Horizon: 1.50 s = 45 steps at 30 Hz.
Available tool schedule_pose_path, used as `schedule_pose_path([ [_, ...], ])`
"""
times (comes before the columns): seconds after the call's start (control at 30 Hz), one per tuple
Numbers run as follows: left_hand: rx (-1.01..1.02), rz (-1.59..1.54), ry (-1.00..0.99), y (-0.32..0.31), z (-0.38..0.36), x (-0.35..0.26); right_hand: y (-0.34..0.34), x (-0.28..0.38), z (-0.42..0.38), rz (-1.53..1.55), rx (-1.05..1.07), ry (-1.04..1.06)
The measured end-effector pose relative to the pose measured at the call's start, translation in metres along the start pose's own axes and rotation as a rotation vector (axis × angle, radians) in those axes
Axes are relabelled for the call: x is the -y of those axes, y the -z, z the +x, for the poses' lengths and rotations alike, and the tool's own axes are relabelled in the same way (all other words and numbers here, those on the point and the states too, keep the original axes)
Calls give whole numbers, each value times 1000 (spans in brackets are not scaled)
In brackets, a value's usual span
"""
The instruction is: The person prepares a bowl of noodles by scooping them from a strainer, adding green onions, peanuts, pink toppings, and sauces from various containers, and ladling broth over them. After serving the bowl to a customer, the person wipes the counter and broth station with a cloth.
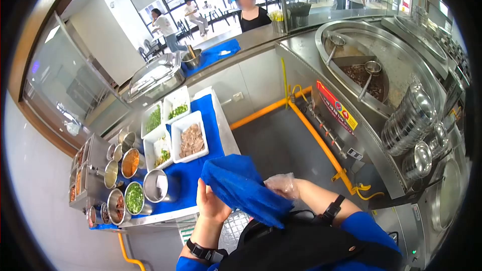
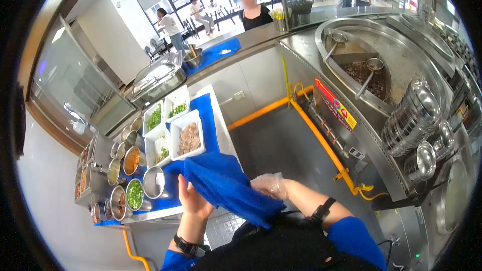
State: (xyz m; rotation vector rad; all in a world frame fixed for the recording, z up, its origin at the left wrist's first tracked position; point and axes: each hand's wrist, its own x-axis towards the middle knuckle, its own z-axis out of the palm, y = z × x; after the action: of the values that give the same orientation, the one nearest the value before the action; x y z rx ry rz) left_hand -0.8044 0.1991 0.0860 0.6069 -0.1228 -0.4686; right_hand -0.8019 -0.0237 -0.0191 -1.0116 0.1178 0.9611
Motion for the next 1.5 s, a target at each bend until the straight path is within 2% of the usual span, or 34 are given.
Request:
schedule_pose_path([
  [0.07, -5, 71, 13, 16, 1, -2, -11, 6, -18, 120, 12, 253],
  [0.13, -18, 53, 35, 25, 1, -5, 13, -2, -6, 217, -19, 310],
  [0.23, -182, 252, 51, 40, -6, -11, 21, -1, -3, 360, -113, 416],
  [0.27, -235, 215, 102, 43, -6, -14, 23, 1, -6, 380, -157, 437],
  [0.37, -212, 449, 206, 74, -4, -8, 10, 16, -28, 362, -290, 534],
  [0.4, -282, 542, 283, 67, -5, -10, 1, 23, -37, 330, -345, 556],
  [0.47, -189, 624, 318, 89, -5, -5, 6, 22, -36, 178, -459, 606],
  [0.5, -154, 658, 312, 94, -3, -4, 8, 22, -38, 99, -488, 603],
  [0.7, -334, 369, 307, 79, 2, -14, -9, 51, -61, -464, -720, 514],
  [0.73, -333, 432, 286, 80, 2, -16, -13, 54, -63, -600, -805, 473],
  [0.83, -273, 441, 277, 95, -1, -19, -7, 43, -61, -432, -740, 554],
  [0.93, -325, 497, 240, 112, -6, -14, 0, 42, -60, -1074, -776, 344],
  [1.03, -324, 464, 198, 122, -6, -11, -6, 39, -67, -946, -437, 226],
  [1.07, -334, 423, 189, 114, -8, -12, -20, 39, -75, -1146, -584, 106],
  [1.1, -347, 382, 183, 106, -10, -13, -15, 30, -72, -1249, -590, 113],
  [1.17, -334, 359, 161, 102, -12, -16, -7, 26, -67, -1319, -473, -38],
  [1.2, -326, 354, 154, 108, -14, -16, -10, 25, -66, -1318, -523, -117],
  [1.3, -303, 325, 111, 110, -14, -17, 4, 13, -62, -1283, -606, 1],
  [1.5, -282, 143, 75, 124, -22, -29, 5, 28, -62, -1316, -622, -33],
])
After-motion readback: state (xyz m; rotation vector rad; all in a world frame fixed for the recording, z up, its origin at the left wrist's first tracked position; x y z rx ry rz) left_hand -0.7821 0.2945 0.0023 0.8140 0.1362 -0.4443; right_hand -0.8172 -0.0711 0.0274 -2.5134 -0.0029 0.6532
